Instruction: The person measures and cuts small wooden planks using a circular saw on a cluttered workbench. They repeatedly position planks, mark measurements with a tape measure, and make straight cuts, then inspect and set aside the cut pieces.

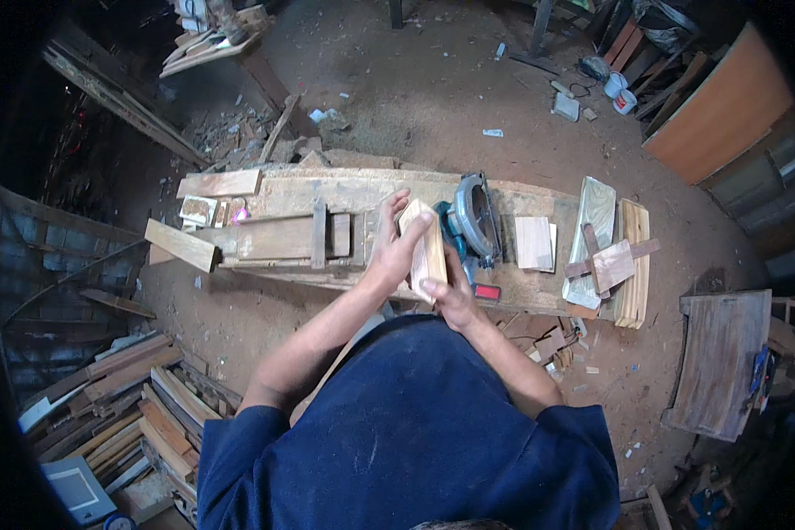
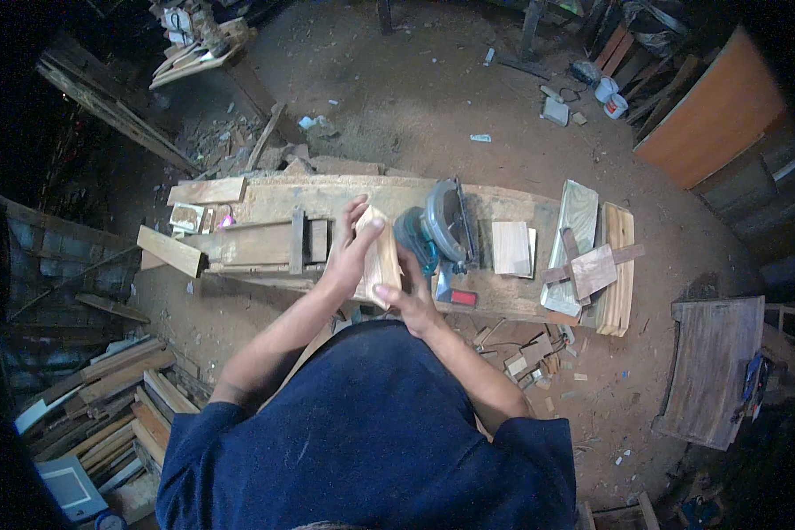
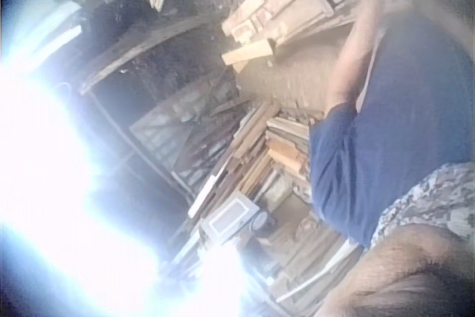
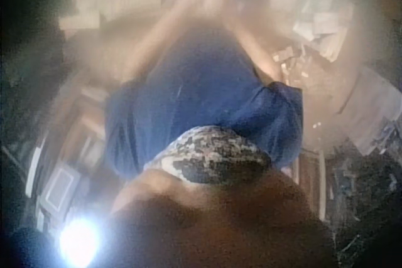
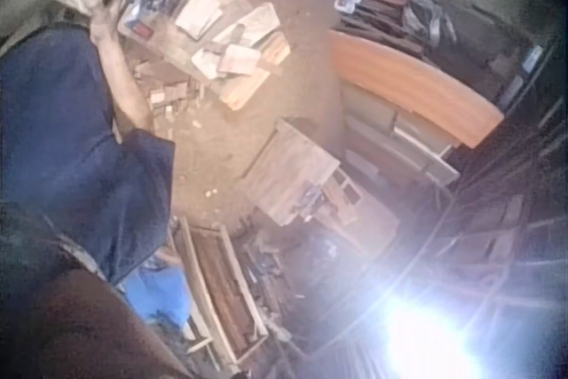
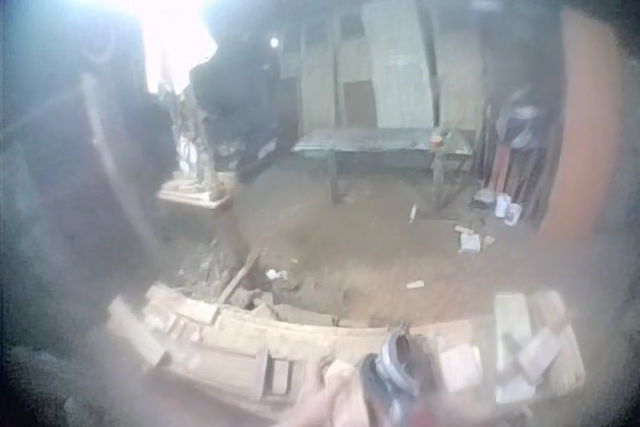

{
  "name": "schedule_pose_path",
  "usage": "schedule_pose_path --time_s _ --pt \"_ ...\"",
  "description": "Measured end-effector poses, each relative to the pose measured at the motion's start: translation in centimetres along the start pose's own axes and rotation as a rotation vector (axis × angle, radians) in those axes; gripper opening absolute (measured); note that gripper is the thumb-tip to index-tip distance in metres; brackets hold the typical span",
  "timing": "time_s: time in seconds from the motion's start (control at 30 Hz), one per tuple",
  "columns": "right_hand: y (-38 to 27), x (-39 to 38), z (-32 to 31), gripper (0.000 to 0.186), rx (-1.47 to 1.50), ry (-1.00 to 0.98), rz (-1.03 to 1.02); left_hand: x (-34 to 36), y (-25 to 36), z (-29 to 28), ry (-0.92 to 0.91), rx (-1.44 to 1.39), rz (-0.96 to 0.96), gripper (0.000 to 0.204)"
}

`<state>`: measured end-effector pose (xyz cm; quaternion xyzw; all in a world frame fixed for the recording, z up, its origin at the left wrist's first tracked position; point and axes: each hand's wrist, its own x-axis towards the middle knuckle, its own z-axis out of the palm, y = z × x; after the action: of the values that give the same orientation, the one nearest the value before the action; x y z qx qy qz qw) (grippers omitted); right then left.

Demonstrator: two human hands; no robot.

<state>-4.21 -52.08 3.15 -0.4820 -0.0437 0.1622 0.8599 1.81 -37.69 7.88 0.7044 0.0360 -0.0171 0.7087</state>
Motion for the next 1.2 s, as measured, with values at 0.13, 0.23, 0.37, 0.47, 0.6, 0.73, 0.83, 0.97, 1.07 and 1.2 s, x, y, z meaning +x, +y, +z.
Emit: schedule_pose_path --time_s 0.13,0.23,0.37,0.47,0.6,0.73,0.83,0.97,1.07,1.2 --pt "-3.4 -1.3 1.4 0.117 -0.137 -0.111 -0.139 -1.9 1.9 -1.4 -0.115 0.060 0.377 0.060" --pt "-3.5 -1.8 1.5 0.124 -0.258 -0.143 -0.244 -2.5 3.3 -1.4 -0.235 -0.056 0.524 0.058" --pt "-4.1 -1.8 1.8 0.120 -0.531 -0.156 -0.499 -3.3 4.3 -1.2 -0.294 -0.230 0.535 0.071" --pt "-4.7 -1.9 2.5 0.118 -0.570 -0.173 -0.555 -4.3 4.9 -0.9 -0.264 -0.291 0.487 0.081" --pt "-4.8 -2.0 2.5 0.118 -0.463 -0.198 -0.466 -4.2 5.7 -1.4 -0.301 -0.198 0.426 0.086" --pt "-5.0 -1.8 3.0 0.117 -0.076 -0.242 -0.177 -4.9 5.7 -0.8 -0.093 0.031 0.314 0.081" --pt "-4.8 -2.2 2.1 0.114 -0.019 -0.189 -0.027 -4.9 7.3 1.3 0.000 0.048 0.202 0.071" --pt "-5.8 -1.9 2.4 0.113 0.025 -0.197 0.013 -3.5 6.3 0.4 -0.035 0.380 0.416 0.061" --pt "-4.6 -1.9 2.1 0.111 -0.024 -0.154 -0.070 -2.9 5.5 0.1 -0.076 0.302 0.331 0.060" --pt "-4.5 -1.7 2.8 0.109 -0.123 -0.054 -0.206 -2.6 4.3 0.2 -0.177 -0.167 0.094 0.059"
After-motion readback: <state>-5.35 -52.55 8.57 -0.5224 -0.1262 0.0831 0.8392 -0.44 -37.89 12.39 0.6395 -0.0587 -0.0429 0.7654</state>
